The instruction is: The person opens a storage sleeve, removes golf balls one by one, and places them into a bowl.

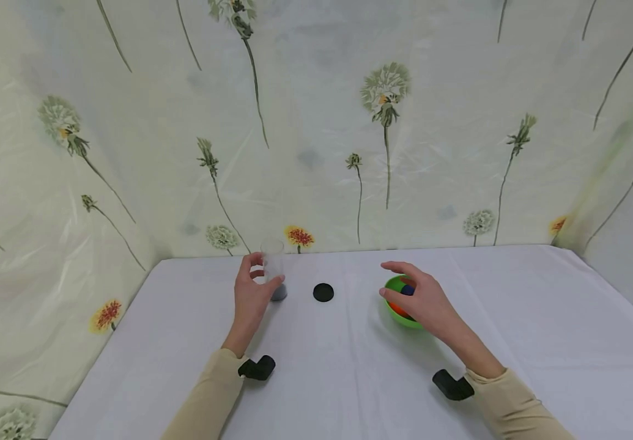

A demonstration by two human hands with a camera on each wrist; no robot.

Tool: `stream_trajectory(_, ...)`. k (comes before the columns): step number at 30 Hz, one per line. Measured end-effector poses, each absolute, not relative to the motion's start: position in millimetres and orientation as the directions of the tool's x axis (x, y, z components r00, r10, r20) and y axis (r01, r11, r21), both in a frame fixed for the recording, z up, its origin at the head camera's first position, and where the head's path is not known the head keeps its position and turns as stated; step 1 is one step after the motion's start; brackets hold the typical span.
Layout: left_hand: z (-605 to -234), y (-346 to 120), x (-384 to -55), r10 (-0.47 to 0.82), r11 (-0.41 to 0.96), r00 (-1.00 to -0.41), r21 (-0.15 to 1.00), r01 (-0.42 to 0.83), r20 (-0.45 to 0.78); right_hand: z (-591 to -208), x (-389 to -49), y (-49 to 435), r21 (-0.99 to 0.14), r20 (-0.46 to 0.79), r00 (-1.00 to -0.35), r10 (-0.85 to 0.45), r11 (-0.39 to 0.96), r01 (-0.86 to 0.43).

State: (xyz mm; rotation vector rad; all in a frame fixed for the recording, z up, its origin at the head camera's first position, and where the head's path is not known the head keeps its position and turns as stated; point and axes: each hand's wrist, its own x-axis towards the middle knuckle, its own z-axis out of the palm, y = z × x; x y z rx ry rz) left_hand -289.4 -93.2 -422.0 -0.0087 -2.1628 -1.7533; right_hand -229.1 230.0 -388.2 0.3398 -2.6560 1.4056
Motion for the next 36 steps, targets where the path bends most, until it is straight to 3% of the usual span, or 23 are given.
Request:
stream_trajectory(20,-431,-94,-292,-0.223,0.241,-0.94,0.949,0.202,0.257,-393,-229,233,-0.775,0.234,-0.962,-0.139,0.571,-0.271)
stream_trajectory(36,-421,-111,-282,-0.183,0.141,-0.95,0.963,0.229,0.252,-377,-220,246,-0.801,0.218,-0.969,-0.116,0.547,-0.246)
